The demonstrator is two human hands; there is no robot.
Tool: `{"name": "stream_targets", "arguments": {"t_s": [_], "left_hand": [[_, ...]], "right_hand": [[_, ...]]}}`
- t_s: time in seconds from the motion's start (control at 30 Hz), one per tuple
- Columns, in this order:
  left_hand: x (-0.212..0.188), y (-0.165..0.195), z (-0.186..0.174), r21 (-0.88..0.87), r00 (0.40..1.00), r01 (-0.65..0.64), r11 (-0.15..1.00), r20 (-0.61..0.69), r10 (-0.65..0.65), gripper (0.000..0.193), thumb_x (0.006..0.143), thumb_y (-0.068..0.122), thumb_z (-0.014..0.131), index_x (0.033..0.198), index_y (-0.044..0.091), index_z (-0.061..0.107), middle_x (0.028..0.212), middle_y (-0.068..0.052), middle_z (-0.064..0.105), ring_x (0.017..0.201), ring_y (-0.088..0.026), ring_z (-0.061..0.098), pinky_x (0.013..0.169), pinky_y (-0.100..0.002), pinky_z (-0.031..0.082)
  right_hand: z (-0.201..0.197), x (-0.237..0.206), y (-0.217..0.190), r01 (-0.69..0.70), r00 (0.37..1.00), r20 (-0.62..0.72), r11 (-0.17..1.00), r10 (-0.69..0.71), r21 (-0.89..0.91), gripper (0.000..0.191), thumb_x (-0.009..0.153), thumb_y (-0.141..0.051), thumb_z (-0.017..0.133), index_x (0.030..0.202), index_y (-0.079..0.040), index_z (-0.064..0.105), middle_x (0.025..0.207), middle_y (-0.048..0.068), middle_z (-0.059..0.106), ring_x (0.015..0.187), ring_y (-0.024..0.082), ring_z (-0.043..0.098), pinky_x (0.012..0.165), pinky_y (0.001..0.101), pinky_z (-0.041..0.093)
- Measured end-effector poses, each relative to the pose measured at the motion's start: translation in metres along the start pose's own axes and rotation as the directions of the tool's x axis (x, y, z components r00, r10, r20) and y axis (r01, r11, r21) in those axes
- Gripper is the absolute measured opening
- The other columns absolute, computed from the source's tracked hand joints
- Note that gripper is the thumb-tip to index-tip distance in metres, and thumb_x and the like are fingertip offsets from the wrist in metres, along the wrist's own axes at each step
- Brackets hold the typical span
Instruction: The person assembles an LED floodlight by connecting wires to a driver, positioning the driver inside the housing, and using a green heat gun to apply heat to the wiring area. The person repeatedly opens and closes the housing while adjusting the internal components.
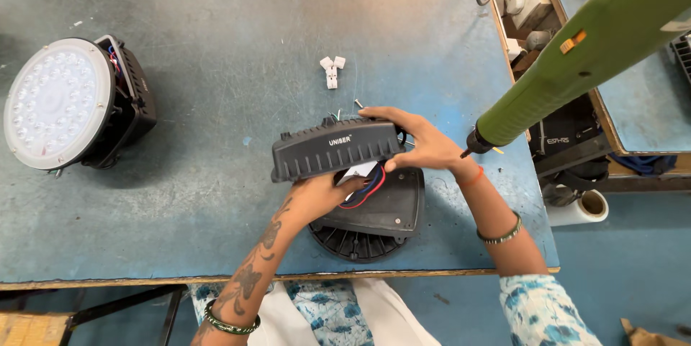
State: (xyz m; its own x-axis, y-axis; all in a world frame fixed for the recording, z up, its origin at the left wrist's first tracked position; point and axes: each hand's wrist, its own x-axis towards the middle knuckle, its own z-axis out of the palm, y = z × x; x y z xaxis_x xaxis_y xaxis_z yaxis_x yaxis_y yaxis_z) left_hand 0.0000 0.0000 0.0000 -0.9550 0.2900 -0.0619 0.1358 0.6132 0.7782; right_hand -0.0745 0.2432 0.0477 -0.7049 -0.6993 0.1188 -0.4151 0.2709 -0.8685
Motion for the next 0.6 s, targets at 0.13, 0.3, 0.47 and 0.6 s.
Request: {"name": "stream_targets", "arguments": {"t_s": [0.13, 0.3, 0.47, 0.6], "left_hand": [[0.002, 0.008, -0.004, 0.051, 0.998, 0.024, 0.998, 0.06, -0.027, 0.052, 0.085, 0.04, 0.074, 0.131, 0.016, 0.065, 0.124, -0.01, 0.072, 0.114, -0.031, 0.068, 0.096, -0.043, 0.052], [0.002, 0.013, -0.012, 0.093, 0.995, -0.003, 0.996, 0.102, -0.006, 0.054, 0.086, 0.042, 0.073, 0.133, 0.016, 0.065, 0.124, -0.009, 0.071, 0.114, -0.03, 0.067, 0.096, -0.043, 0.051], [0.005, 0.024, -0.023, 0.136, 0.993, -0.024, 0.99, 0.121, 0.008, 0.054, 0.083, 0.041, 0.075, 0.13, 0.014, 0.067, 0.12, -0.009, 0.073, 0.106, -0.028, 0.069, 0.09, -0.042, 0.053], [0.012, 0.041, -0.034, 0.125, 0.93, 0.244, 0.962, 0.25, -0.268, 0.055, 0.085, 0.04, 0.07, 0.135, 0.019, 0.063, 0.111, -0.007, 0.076, 0.087, -0.028, 0.077, 0.079, -0.041, 0.062]], "right_hand": [[-0.003, 0.011, 0.007, -0.01, 0.995, 0.102, 0.996, 0.001, 0.089, 0.098, 0.071, -0.056, 0.084, 0.15, -0.01, 0.048, 0.142, 0.011, 0.064, 0.137, 0.025, 0.057, 0.118, 0.0417, 0.041], [-0.007, 0.008, 0.012, -0.054, 0.995, 0.1, 0.951, 0.025, 0.304, 0.099, 0.073, -0.063, 0.078, 0.15, -0.008, 0.051, 0.144, 0.014, 0.061, 0.137, 0.028, 0.055, 0.119, 0.0439, 0.039], [-0.012, 0.008, 0.011, -0.086, 0.99, 0.135, 0.937, 0.042, 0.338, 0.102, 0.074, -0.07, 0.077, 0.151, -0.008, 0.049, 0.146, 0.013, 0.059, 0.139, 0.027, 0.052, 0.119, 0.0435, 0.036], [-0.014, 0.014, 0.008, -0.123, 0.988, 0.123, 0.96, 0.095, 0.253, 0.104, 0.071, -0.07, 0.078, 0.151, -0.009, 0.048, 0.142, 0.011, 0.06, 0.135, 0.025, 0.054, 0.115, 0.042, 0.039]]}}
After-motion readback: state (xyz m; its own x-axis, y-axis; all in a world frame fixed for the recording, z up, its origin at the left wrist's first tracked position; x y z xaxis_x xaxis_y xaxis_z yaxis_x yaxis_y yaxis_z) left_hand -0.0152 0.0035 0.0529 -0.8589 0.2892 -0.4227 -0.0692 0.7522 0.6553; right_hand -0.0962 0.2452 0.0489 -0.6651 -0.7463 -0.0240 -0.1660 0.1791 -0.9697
